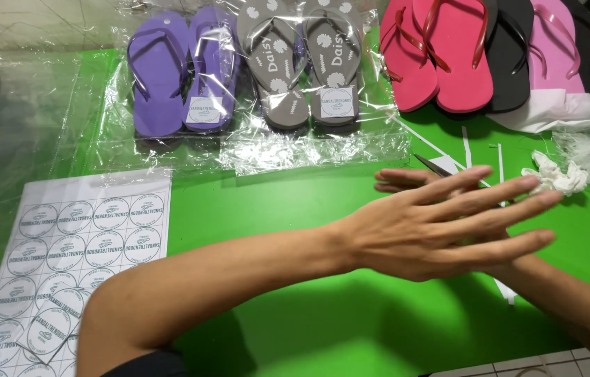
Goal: Trimming threads, packaging flip-flops in plastic bags, applying labels, and cleaning the soles.
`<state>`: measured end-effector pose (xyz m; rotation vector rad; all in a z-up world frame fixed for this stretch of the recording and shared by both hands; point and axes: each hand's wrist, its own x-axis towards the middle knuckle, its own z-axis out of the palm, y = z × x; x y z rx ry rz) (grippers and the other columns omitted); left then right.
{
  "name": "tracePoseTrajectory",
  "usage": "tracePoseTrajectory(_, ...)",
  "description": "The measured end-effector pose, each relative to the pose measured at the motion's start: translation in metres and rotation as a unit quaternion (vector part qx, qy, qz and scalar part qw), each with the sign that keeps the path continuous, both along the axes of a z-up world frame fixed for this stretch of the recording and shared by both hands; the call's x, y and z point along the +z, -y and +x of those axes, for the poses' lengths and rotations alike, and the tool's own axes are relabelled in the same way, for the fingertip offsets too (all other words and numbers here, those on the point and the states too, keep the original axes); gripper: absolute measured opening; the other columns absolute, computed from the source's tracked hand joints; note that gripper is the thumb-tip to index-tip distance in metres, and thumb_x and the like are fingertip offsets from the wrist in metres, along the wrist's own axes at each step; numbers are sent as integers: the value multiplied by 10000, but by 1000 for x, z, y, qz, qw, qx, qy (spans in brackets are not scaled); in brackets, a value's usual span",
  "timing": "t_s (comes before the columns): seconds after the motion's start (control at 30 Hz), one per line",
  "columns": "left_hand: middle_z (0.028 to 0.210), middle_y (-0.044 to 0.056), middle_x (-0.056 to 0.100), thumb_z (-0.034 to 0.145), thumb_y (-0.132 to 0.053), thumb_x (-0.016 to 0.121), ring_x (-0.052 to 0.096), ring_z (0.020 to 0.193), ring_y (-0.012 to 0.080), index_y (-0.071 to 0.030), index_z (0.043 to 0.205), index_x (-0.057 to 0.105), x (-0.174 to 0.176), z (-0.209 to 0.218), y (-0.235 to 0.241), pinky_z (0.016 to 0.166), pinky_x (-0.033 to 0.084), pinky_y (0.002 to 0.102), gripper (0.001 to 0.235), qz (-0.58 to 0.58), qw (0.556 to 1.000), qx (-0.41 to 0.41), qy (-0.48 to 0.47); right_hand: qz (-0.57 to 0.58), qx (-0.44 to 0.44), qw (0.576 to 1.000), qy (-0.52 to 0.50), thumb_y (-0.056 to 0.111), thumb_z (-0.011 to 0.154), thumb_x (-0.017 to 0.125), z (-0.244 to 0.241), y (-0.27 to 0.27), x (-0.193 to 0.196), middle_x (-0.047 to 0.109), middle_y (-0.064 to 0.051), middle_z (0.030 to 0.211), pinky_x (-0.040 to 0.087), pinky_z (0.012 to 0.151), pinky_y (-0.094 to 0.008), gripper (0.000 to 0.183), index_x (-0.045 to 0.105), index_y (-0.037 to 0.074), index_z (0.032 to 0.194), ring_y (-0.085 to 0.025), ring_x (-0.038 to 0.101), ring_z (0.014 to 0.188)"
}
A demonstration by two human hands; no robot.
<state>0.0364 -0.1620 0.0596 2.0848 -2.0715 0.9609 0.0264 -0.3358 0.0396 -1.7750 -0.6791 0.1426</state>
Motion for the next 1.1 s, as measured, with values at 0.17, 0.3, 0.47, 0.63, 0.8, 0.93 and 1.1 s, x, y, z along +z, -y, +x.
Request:
tracePoseTrajectory(0.17, 1652, 164, 233, 1098, -395, 227, 244, 1566, 362, -184, 1618, 260, -8, 23, 19, 1290, 160, 538, 562, 58, 998, 20, -22, 309, 107, 920, -217, 483, 980, 467, -14, 13, 23, 292, -295, 1556, 231, 1223, -531, 739, 368, -47, 1485, -387, 302, 1465)
tracePoseTrajectory(0.3, 1690, 133, 143, 1051, -686, 147, 146, 1595, 328, -226, 1652, 190, -14, 43, 32, 1299, 75, 512, 758, 124, 991, 36, -41, 577, 197, 688, -394, 600, 1015, 411, -26, 21, 40, 151, -418, 1623, 113, 1236, -639, 960, 193, -121, 1608, -500, 156, 1540)
tracePoseTrajectory(0.47, 1702, 138, 138, 1129, -720, 343, 140, 1598, 290, -167, 1655, 195, -43, 51, 8, 1298, 74, 551, 777, 108, 991, 68, -48, 482, -139, 822, -270, 895, 847, 215, -13, 37, 44, 341, -302, 1614, 217, 1143, -661, 1133, 414, 38, 1562, -429, 300, 1508)
tracePoseTrajectory(0.63, 1700, 215, 133, 1383, -746, 715, 172, 1618, 369, -272, 1638, 98, -19, 36, 14, 1275, 84, 600, 819, 150, 987, 51, -11, 156, -273, 894, -318, 671, 875, 258, -13, 29, -3, 502, -161, 1631, 330, 1215, -456, 881, 445, 114, 1532, -275, 467, 1518)
tracePoseTrajectory(0.8, 1676, 211, 273, 1265, -188, 686, 358, 1593, 380, -306, 1613, 97, -13, 45, 22, 1250, 200, 565, 694, 45, 997, -4, 68, 483, -41, 779, -397, 624, 1043, 477, -28, 40, -23, 581, -27, 1525, 475, 962, -458, 583, 606, 233, 1456, -199, 467, 1413)
tracePoseTrajectory(0.93, 1650, 270, 187, 1163, -633, 280, 230, 1585, 406, -204, 1641, 221, -28, 40, 9, 1301, 151, 534, 645, 75, 997, 27, -17, 578, 177, 693, -393, 817, 807, 139, -20, 30, 54, 182, -384, 1659, 166, 1233, -593, 1250, 152, -133, 1618, -498, 191, 1531)
tracePoseTrajectory(1.1, 1668, 194, 273, 1187, -648, 564, 453, 1597, 259, -245, 1609, 239, -75, 42, -15, 1328, 265, 488, 668, 62, 997, 25, 23, 41, -295, 947, 119, 417, 1156, 386, 50, 98, 42, 586, -143, 1454, 551, 1128, -352, 518, 448, 57, 1523, -262, 620, 1353)
